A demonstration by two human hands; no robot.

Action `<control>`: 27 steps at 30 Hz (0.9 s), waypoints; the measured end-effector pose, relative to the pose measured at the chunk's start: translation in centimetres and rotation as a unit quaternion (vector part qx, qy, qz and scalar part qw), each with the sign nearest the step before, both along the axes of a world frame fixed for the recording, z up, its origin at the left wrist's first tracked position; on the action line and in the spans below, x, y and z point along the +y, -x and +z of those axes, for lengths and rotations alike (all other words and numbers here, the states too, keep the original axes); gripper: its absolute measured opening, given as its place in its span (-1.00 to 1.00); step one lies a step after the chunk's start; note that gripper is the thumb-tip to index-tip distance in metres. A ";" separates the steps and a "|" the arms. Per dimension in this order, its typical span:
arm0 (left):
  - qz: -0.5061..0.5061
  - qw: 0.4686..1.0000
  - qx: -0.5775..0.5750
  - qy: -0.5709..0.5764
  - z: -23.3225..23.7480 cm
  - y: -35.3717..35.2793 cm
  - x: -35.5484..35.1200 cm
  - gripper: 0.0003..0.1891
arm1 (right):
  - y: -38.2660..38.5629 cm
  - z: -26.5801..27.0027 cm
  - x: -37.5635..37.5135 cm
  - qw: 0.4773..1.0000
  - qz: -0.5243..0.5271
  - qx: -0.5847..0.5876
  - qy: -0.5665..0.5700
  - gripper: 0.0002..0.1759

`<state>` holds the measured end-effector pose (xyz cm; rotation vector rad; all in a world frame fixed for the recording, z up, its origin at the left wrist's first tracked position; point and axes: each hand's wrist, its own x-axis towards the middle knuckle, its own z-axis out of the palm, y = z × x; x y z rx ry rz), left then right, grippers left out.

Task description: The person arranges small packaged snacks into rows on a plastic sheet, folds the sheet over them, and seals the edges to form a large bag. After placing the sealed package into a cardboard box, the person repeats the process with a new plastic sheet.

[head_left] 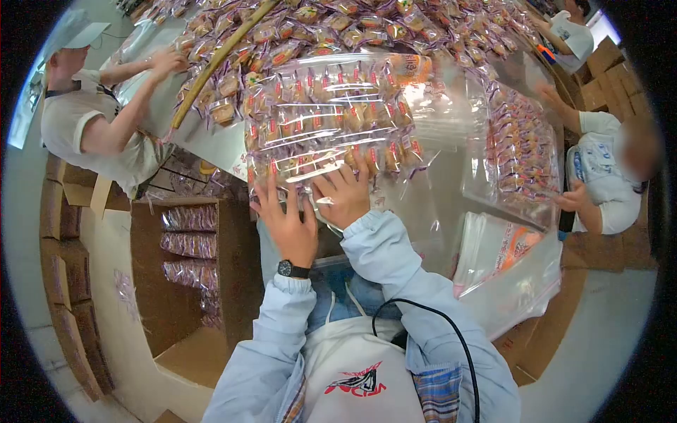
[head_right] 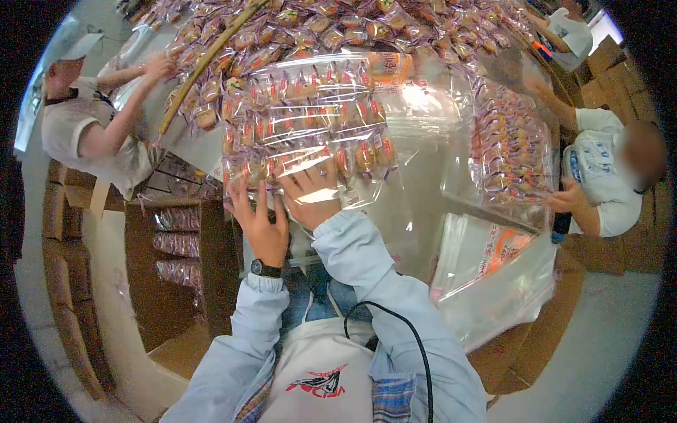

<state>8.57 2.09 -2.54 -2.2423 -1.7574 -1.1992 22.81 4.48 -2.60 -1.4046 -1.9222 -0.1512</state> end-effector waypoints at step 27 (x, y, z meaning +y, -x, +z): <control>0.025 0.940 -0.274 0.201 3.0 6.5 0.0 -0.75 | 5.7 2.2 1.0 0.992 0.038 -0.102 -0.059 -0.41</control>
